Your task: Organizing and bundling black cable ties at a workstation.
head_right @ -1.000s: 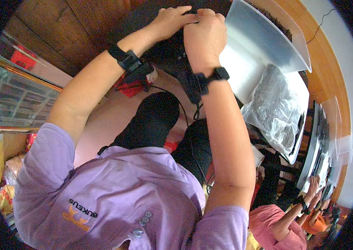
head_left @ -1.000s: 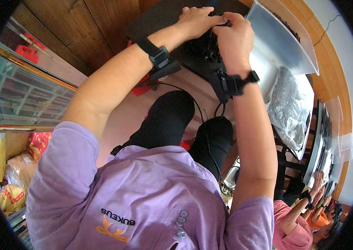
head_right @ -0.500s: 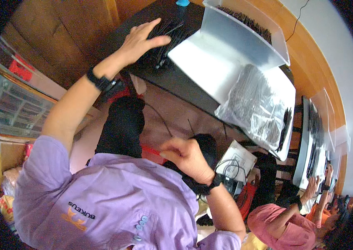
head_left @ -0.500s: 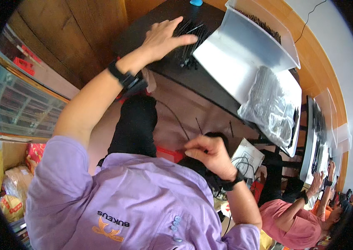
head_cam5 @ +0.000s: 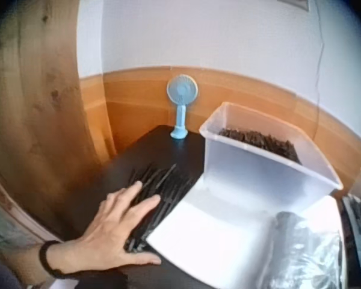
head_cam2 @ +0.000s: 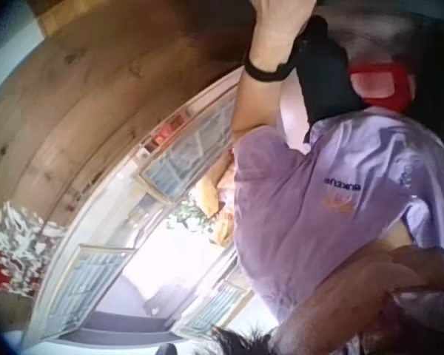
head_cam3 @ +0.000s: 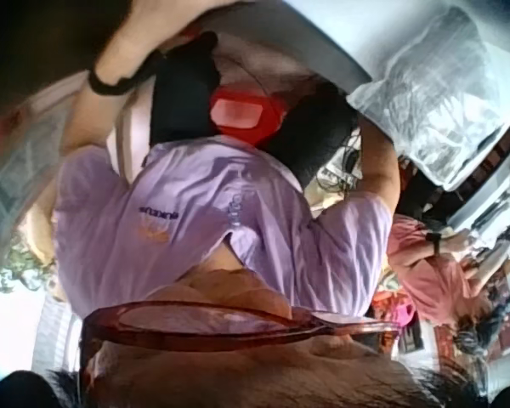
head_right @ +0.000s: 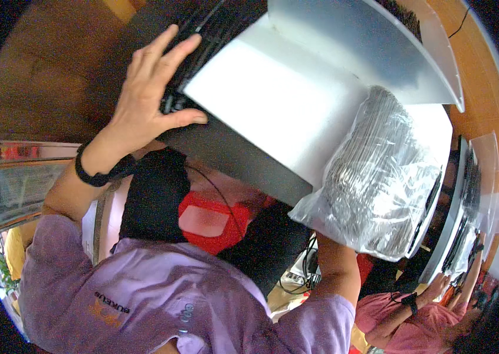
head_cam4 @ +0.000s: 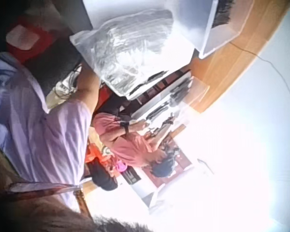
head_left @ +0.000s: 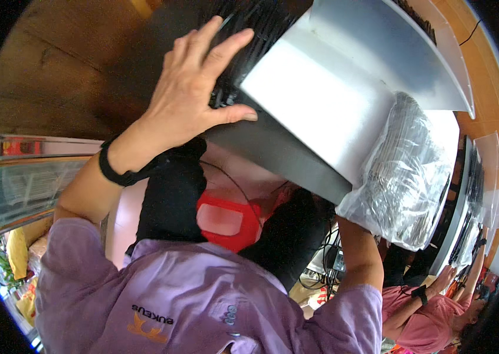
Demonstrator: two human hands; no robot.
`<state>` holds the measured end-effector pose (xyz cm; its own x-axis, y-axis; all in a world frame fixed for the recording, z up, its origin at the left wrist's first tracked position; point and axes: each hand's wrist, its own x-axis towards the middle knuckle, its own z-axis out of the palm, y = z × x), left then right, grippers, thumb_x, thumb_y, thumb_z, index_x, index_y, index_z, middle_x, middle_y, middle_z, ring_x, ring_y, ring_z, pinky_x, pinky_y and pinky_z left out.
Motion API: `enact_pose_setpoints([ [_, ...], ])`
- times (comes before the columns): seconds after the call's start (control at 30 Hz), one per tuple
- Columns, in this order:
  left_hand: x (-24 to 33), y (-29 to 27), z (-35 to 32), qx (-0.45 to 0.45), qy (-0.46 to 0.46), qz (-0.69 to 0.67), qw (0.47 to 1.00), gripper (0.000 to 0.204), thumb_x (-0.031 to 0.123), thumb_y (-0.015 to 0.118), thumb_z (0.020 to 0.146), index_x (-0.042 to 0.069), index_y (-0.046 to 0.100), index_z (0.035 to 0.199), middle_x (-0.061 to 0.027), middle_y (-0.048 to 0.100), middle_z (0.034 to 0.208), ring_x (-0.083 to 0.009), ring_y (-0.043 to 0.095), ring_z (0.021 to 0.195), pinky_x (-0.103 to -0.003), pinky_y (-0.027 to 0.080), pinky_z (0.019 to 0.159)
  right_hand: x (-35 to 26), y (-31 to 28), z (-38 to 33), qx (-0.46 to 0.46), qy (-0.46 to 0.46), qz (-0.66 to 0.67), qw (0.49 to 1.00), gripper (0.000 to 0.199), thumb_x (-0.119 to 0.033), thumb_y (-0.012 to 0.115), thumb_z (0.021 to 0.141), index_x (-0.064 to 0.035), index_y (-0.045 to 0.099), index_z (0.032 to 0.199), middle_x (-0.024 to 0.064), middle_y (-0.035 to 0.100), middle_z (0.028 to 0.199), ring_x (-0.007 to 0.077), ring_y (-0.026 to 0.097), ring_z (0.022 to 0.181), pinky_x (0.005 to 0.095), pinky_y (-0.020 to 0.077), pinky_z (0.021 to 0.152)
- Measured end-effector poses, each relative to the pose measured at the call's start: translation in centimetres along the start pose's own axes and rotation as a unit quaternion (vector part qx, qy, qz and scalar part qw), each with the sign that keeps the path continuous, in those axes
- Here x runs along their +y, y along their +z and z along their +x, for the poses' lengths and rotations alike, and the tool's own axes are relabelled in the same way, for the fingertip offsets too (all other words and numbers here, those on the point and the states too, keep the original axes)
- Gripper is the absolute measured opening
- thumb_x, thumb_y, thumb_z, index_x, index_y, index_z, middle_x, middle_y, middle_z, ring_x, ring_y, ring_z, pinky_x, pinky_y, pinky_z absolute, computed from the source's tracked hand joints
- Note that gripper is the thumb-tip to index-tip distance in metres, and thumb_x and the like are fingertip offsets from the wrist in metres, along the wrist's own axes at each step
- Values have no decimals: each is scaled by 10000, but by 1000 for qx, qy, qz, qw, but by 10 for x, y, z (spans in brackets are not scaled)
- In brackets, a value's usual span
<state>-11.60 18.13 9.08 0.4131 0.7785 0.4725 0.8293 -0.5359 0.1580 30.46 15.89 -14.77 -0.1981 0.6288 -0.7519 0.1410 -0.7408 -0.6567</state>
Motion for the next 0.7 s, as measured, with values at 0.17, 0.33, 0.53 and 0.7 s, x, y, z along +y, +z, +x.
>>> enact_pose_setpoints([
  [0.17, 9, 1, 15, 36, 44, -85, 995, 964, 339, 859, 610, 78, 434, 1435, -175, 420, 1466, -318, 390, 1363, -425, 305, 1115, -125, -194, 30, 48, -34, -116, 991, 209, -193, 623, 839, -25, 651, 960, 127, 643, 842, 261, 617, 750, 364, 498, 692],
  [0.33, -3, -37, -48, 125, 23, -46, 991, 624, 138, 794, 719, 7, 538, 1273, -166, 564, 1203, -313, 560, 1066, -411, 445, 961, -19, 67, -3, -11, -99, -236, 967, 238, -203, 613, 829, -26, 652, 983, 157, 638, 920, 293, 615, 824, 382, 501, 729],
  [0.53, 58, -5, -127, -73, 58, -354, 931, 171, 40, 693, 766, 21, 625, 922, -93, 628, 781, -264, 614, 701, -369, 497, 659, 1, 95, -53, 42, -155, -372, 914, 275, -216, 601, 816, -27, 653, 1010, 192, 632, 1013, 332, 612, 913, 403, 504, 773],
  [0.7, 87, 133, -146, -365, -26, -457, 811, 193, 136, 711, 765, 38, 639, 915, -113, 641, 774, -267, 647, 751, -374, 510, 676, -13, 69, -71, 75, -190, -450, 870, 308, -226, 592, 806, -28, 655, 1033, 221, 627, 1091, 364, 609, 987, 420, 507, 810],
])
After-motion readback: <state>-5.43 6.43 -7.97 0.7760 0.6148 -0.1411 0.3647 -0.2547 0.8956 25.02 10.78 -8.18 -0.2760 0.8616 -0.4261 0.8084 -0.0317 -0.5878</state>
